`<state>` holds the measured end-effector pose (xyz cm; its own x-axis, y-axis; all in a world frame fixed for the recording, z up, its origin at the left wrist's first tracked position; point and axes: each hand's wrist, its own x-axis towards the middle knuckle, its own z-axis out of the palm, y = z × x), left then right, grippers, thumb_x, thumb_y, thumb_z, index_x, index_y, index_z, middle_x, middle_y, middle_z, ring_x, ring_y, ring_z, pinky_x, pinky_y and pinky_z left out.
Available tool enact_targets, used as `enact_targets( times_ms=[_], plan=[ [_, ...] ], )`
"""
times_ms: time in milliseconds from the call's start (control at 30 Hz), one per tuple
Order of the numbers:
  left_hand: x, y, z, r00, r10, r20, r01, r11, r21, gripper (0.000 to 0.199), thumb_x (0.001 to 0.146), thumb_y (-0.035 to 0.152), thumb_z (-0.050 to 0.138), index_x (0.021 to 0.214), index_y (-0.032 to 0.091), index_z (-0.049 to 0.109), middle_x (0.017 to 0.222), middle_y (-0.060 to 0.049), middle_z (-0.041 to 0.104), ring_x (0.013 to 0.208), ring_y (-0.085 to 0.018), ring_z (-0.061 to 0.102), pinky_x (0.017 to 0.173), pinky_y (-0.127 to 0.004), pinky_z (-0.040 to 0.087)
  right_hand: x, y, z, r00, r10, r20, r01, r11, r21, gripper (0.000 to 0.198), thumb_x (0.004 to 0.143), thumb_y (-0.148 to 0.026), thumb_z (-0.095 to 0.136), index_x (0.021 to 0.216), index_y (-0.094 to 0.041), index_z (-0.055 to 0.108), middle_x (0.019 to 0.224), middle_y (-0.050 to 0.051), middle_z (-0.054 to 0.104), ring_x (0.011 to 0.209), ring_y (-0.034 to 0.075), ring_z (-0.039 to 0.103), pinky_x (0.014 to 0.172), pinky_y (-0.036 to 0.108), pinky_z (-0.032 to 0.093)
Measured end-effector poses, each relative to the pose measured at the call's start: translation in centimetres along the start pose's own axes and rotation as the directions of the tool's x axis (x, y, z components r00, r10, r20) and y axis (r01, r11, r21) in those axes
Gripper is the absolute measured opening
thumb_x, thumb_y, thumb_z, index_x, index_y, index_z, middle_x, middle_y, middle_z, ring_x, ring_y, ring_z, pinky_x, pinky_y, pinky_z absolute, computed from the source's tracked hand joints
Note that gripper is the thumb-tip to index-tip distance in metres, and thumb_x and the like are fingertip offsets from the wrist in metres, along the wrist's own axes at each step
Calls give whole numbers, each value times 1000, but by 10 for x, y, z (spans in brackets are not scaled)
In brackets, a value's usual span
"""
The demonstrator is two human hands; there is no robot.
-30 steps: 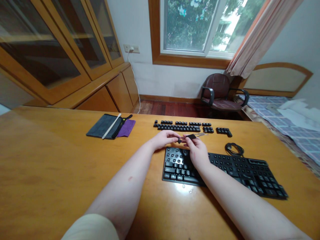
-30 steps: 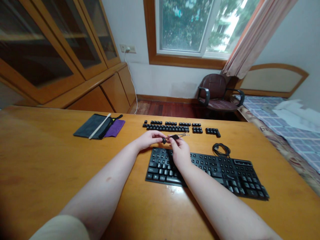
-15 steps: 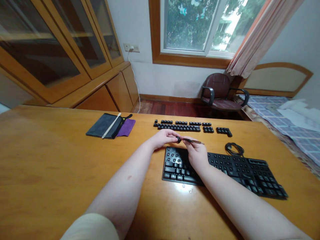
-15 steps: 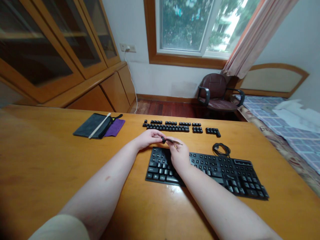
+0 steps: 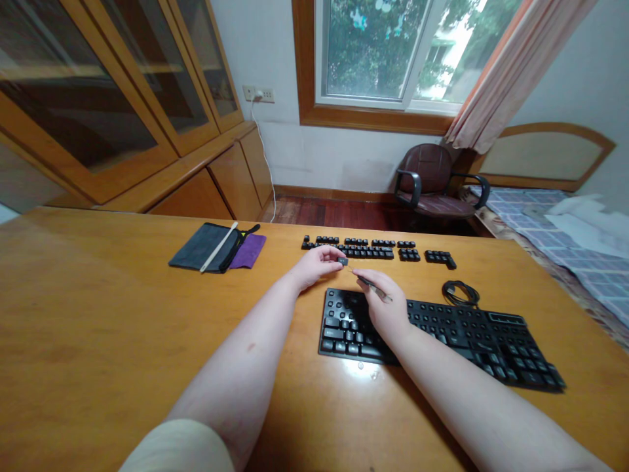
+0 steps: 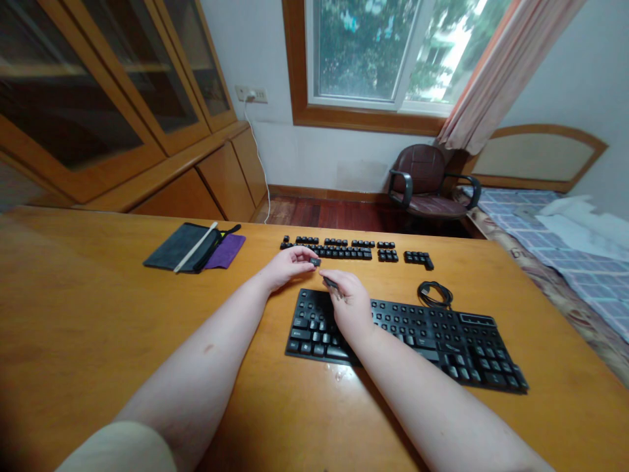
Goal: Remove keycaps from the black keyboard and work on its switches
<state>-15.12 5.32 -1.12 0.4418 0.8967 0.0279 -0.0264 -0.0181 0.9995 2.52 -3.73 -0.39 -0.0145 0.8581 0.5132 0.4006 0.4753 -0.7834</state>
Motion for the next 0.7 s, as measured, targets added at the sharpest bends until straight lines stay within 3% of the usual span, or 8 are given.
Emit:
enact_targets(
  times_ms=[133, 233, 333, 400, 467, 700],
  plan=[
    [0, 4, -16, 998, 2, -67, 4, 996, 89, 34, 61, 26, 74, 92, 13, 64, 90, -6, 67, 82, -15, 61, 83, -31, 46, 1, -1, 0, 999, 32, -14, -32, 999, 15, 20, 85, -24, 55, 98, -29, 69, 99, 2, 69, 94, 19, 62, 86, 37, 49],
    [-5, 8, -37, 980, -8, -198, 57, 969, 242, 32, 63, 26, 69, 92, 14, 65, 85, -5, 68, 78, -15, 61, 78, -29, 47, 1, 0, 0, 999, 35, -16, -35, 999, 14, 19, 84, -25, 56, 96, -28, 69, 98, 3, 70, 93, 19, 63, 86, 37, 49],
    [-12, 9, -61, 917, -42, -397, 217, 887, 407, 31, 68, 27, 64, 97, 15, 66, 72, -4, 67, 67, -16, 61, 67, -27, 48, 0, -1, 0, 999, 34, -9, -34, 999, 12, 18, 84, -26, 56, 96, -28, 69, 97, 3, 70, 93, 19, 63, 86, 37, 49],
    [-16, 7, -75, 885, -41, -464, 308, 799, 517, 29, 68, 28, 64, 95, 16, 68, 71, -4, 68, 65, -17, 61, 63, -27, 48, 0, -2, 1, 999, 36, 2, -36, 999, 9, 19, 85, -26, 55, 97, -28, 69, 97, 3, 70, 94, 20, 62, 86, 38, 49],
    [-18, 3, -84, 870, -20, -493, 355, 719, 597, 26, 68, 27, 64, 91, 17, 69, 78, -6, 70, 72, -18, 63, 66, -26, 48, 0, -2, 1, 999, 36, 3, -36, 999, 10, 19, 85, -27, 55, 97, -28, 69, 98, 3, 70, 94, 20, 63, 87, 38, 49],
    [-14, -7, -87, 872, 0, -490, 366, 663, 653, 21, 68, 28, 67, 86, 19, 67, 86, -5, 71, 79, -18, 65, 73, -26, 48, 1, -1, 1, 999, 50, 4, -50, 999, 14, 18, 84, -28, 55, 95, -28, 69, 97, 3, 70, 94, 20, 63, 87, 38, 49]
  ],
)
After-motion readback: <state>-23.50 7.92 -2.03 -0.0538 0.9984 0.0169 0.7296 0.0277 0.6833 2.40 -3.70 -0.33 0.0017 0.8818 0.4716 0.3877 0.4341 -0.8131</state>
